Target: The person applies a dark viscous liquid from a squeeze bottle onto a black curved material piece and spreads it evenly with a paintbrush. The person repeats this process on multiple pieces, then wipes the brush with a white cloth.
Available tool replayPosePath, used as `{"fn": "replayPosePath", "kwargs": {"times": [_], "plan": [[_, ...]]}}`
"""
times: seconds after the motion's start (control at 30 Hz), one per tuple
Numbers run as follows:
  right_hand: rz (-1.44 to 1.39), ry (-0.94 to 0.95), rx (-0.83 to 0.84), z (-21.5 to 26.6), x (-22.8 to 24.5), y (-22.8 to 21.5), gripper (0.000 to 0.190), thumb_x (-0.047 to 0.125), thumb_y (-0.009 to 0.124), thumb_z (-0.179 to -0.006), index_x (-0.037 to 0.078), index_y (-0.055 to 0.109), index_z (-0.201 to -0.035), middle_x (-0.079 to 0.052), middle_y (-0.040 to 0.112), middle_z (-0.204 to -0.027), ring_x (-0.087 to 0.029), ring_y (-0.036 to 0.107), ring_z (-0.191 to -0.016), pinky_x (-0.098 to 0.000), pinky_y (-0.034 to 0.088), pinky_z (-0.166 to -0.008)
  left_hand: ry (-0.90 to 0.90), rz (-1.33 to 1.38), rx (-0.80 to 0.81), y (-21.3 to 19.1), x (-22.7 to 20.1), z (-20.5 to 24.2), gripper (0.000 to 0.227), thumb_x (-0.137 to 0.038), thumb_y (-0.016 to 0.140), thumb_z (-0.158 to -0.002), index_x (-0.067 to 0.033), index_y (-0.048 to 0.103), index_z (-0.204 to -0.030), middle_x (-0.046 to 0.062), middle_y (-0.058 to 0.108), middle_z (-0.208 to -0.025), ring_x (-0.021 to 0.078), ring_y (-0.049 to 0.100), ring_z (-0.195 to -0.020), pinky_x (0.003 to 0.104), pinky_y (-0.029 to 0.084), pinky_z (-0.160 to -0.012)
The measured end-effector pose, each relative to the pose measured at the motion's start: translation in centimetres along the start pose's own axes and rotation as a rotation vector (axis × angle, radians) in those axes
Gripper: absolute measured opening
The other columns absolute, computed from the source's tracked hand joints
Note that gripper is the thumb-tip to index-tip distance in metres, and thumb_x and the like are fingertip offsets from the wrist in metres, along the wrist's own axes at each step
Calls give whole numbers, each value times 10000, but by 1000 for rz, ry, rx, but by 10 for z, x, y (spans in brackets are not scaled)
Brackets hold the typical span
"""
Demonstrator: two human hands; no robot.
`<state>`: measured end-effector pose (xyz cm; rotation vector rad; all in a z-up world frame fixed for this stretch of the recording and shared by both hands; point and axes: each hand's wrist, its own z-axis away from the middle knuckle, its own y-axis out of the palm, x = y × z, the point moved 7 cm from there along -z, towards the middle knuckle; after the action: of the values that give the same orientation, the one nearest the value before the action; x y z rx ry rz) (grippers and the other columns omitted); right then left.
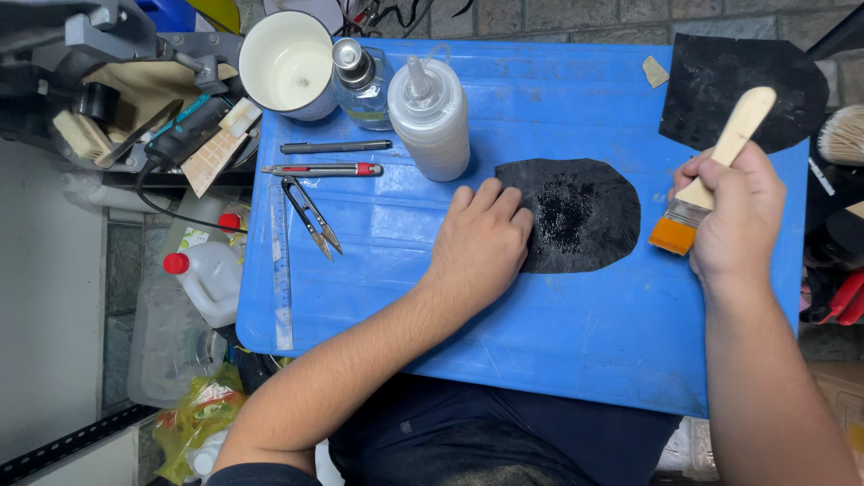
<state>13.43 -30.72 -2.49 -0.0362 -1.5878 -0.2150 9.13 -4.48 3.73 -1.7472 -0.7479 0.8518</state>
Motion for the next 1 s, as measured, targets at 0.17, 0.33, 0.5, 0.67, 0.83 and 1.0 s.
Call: {"fn": "replayPosePath", "kwargs": {"times": [0.17, 0.33, 0.5, 0.67, 0.83, 1.0], "plan": [[56, 61, 21, -4, -3, 5, 143, 65, 503, -1074, -12, 563, -970, -119, 608, -805, -173, 577, -706, -314, 495, -655, 82, -113, 14, 2, -3, -11, 91, -134, 653, -807, -74, 719, -822, 70, 630, -950, 262, 564, -1006, 403, 429, -814], [107, 150, 15, -5, -1, 5, 112, 72, 493, -1041, 13, 559, -972, -100, 599, -818, -192, 639, -682, -329, 551, -605, 145, -172, -21, 4, -8, -12, 121, -147, 644, -833, -54, 721, -820, 85, 612, -1032, 254, 553, -1038, 389, 431, -797], [152, 200, 24, -6, 4, 9, 123, 62, 495, -1043, 7, 573, -966, -101, 612, -823, -223, 702, -739, -324, 596, -621, 116, -174, -27, 14, -9, -14, 166, -167, 632, -813, -28, 720, -787, 115, 558, -1082, 264, 531, -1023, 402, 439, -792], [308, 221, 24, -2, 8, 12, 139, 68, 504, -1053, -4, 598, -979, -125, 667, -863, -211, 732, -802, -310, 602, -655, -24, -12, 10, 30, -6, -17, 154, -94, 603, -906, 46, 660, -875, 151, 517, -1070, 296, 526, -968, 407, 475, -808], [308, 217, 48, 0, 10, 17, 131, 65, 508, -1051, -2, 602, -990, -128, 684, -890, -195, 732, -815, -303, 605, -675, -75, 159, 3, 30, 1, -10, 226, -112, 665, -829, 85, 611, -924, 190, 522, -1124, 347, 543, -1006, 434, 510, -876], [336, 201, 73, 1, 12, 18, 126, 63, 508, -1042, -2, 610, -1004, -122, 694, -913, -180, 731, -834, -296, 602, -707, -51, 305, -125, 12, 13, 3, 316, -117, 706, -802, 94, 607, -1015, 206, 564, -1235, 364, 575, -1084, 429, 519, -948]]}}
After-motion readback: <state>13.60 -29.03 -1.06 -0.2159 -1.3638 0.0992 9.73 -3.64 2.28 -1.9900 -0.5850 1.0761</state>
